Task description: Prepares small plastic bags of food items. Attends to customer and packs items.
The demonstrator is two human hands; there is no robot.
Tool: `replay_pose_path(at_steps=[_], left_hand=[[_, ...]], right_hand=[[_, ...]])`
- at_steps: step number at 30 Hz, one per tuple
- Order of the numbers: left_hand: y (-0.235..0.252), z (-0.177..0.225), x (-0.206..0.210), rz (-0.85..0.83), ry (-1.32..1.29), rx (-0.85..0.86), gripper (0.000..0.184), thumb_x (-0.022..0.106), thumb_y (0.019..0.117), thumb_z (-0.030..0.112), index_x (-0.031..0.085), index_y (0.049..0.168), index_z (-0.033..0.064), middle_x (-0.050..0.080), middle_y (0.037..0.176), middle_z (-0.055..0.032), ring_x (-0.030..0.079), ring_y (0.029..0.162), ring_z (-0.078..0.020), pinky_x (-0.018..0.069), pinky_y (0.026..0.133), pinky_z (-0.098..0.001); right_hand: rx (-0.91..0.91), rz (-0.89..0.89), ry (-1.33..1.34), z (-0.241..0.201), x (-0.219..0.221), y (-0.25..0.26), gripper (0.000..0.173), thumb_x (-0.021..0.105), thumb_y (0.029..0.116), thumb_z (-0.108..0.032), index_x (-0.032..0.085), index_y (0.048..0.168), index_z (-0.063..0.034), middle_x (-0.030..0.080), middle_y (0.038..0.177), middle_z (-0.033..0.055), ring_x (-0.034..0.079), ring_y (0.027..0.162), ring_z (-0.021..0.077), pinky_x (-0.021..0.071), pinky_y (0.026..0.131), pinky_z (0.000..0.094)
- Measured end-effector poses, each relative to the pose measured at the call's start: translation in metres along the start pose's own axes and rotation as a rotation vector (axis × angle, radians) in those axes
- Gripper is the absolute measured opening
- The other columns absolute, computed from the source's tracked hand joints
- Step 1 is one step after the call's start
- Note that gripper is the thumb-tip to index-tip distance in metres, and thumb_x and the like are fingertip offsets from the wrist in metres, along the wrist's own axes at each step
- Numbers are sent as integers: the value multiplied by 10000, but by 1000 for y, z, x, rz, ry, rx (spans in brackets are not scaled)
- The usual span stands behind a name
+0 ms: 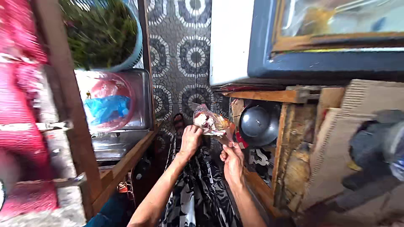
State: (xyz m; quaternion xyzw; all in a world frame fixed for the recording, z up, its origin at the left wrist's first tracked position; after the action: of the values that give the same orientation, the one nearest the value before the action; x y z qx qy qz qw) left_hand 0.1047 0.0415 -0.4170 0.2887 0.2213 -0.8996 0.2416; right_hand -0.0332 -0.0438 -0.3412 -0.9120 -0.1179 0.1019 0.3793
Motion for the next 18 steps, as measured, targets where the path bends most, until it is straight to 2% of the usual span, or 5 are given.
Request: replay_pose_path(at_steps=[6,9,11,14,18], left_hand=[[35,66,-52,-132,177,-12,316,546,989,53,679,1267,-19,670,1244,-265,592,1233,-473,425,1056,-612],[52,75,-113,-228,28,-55,550,712,926,226,566,1385,-38,539,1418,-300,456,1372,-487,351,1131,-631],[61,59,-160,-84,-235,-104,684,734,816,173,504,1412,-72,473,1453,-331,416,1385,-489,344,1137,-619],[79,8,-201,206,-545,-405,556,601,977,181,451,1422,-116,467,1422,-370,450,1335,-491,363,1109,-592],[120,-31,-192,-13,-757,-614,575,440,1088,452,574,1335,-50,656,1205,-227,640,1060,-276,515,944,-465]], right_hand=[[-72,-112,17,-78,42,-58,123,491,985,78,494,928,-31,505,623,-33,458,464,18,422,469,161],[-117,-138,77,-120,66,-79,86,484,993,69,516,978,-10,520,647,-30,463,469,10,423,465,151],[-152,-172,92,-145,83,-91,84,486,985,63,534,1024,6,512,655,-30,458,475,6,418,467,149],[-180,-239,108,-174,107,-103,114,502,970,61,539,1071,24,505,703,-10,446,485,21,411,466,161],[-163,-303,121,-204,139,-106,87,512,974,53,531,953,-29,493,650,-25,434,471,27,402,463,169]])
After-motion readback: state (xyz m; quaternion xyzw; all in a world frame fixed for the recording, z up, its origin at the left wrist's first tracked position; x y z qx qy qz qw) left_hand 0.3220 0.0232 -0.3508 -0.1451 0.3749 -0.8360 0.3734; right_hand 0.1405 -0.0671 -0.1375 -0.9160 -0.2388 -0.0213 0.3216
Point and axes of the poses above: each hand's wrist, its own y-axis towards the middle knuckle, its own x-axis out of the palm, z = x × y, the point moved 8 cm from there along y, towards the middle knuckle
